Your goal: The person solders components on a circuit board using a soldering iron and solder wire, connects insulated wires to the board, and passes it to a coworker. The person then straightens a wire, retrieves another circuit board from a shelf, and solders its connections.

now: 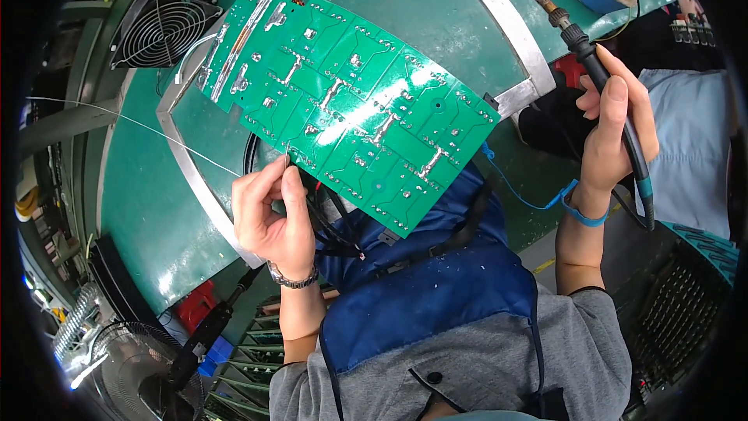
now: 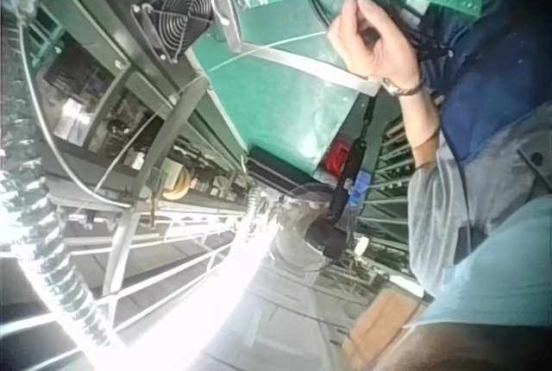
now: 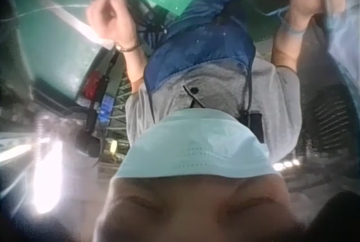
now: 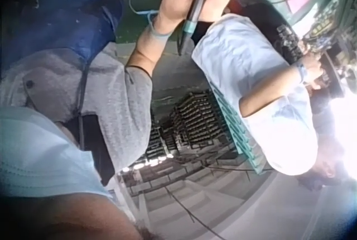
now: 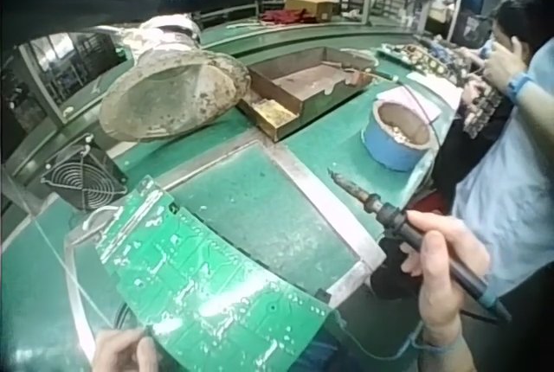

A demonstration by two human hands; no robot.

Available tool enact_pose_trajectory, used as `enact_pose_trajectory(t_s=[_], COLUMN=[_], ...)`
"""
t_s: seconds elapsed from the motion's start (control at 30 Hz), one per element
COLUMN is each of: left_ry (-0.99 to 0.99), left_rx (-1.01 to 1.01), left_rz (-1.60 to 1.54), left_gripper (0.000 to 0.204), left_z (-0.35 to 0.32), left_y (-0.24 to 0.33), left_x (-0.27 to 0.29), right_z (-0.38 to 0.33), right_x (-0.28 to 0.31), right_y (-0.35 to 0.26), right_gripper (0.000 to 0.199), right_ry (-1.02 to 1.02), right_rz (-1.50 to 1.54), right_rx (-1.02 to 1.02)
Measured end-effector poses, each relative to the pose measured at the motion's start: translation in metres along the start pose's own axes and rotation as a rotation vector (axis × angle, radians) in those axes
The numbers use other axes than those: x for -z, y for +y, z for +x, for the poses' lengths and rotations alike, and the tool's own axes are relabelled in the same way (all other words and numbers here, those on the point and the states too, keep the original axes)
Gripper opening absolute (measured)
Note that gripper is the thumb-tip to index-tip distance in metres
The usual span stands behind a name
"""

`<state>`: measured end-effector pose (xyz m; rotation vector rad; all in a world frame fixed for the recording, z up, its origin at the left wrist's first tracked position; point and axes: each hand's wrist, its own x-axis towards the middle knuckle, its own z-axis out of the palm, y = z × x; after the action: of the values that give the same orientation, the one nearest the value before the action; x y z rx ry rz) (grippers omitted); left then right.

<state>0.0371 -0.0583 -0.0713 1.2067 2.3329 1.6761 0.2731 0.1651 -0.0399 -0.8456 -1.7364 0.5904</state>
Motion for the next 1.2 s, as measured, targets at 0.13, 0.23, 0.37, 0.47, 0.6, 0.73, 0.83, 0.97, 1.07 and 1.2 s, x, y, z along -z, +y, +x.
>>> enact_pose_trajectory(t_s=[0.13,0.23,0.37,0.47,0.6,0.73,0.83,0.97,1.07,1.2], left_ry=[0.008,0.009,-0.009,0.0,0.058,0.074,-0.037,-0.455,-0.527,-0.601], left_rx=[0.002,-0.002,-0.02,-0.032,-0.023,-0.031,-0.194,-0.444,-0.471,-0.449], left_rz=[-0.004,0.001,0.043,0.054,0.061,0.34,0.515,0.542,0.479,0.49], left_gripper=[0.021,0.021,0.02,0.019,0.016,0.022,0.037,0.036,0.041,0.042], left_z=[0.0,0.0,-0.001,-0.003,0.0,0.011,0.019,0.032,0.036,0.041], left_y=[0.001,0.002,0.001,0.006,0.013,0.025,0.048,0.077,0.077,0.083], left_x=[-0.002,-0.001,0.003,0.009,0.021,0.03,0.017,-0.006,-0.019,-0.026], right_z=[-0.003,-0.006,-0.009,-0.012,-0.019,-0.026,-0.032,-0.031,-0.029,-0.029], right_x=[0.002,0.002,0.004,0.003,-0.003,-0.009,-0.016,-0.02,-0.023,-0.021], right_y=[-0.003,-0.003,-0.008,-0.011,-0.009,-0.013,-0.013,-0.014,-0.018,-0.016], right_gripper=[0.023,0.024,0.029,0.031,0.038,0.052,0.045,0.04,0.035,0.034], right_ry=[-0.015,-0.017,-0.09,-0.14,-0.134,-0.229,-0.298,-0.341,-0.355,-0.354], right_rz=[-0.01,0.005,-0.118,-0.073,0.094,0.176,0.223,0.226,0.222,0.208], right_rx=[-0.021,-0.015,0.004,0.002,-0.021,-0.03,-0.02,0.034,0.059,0.043])
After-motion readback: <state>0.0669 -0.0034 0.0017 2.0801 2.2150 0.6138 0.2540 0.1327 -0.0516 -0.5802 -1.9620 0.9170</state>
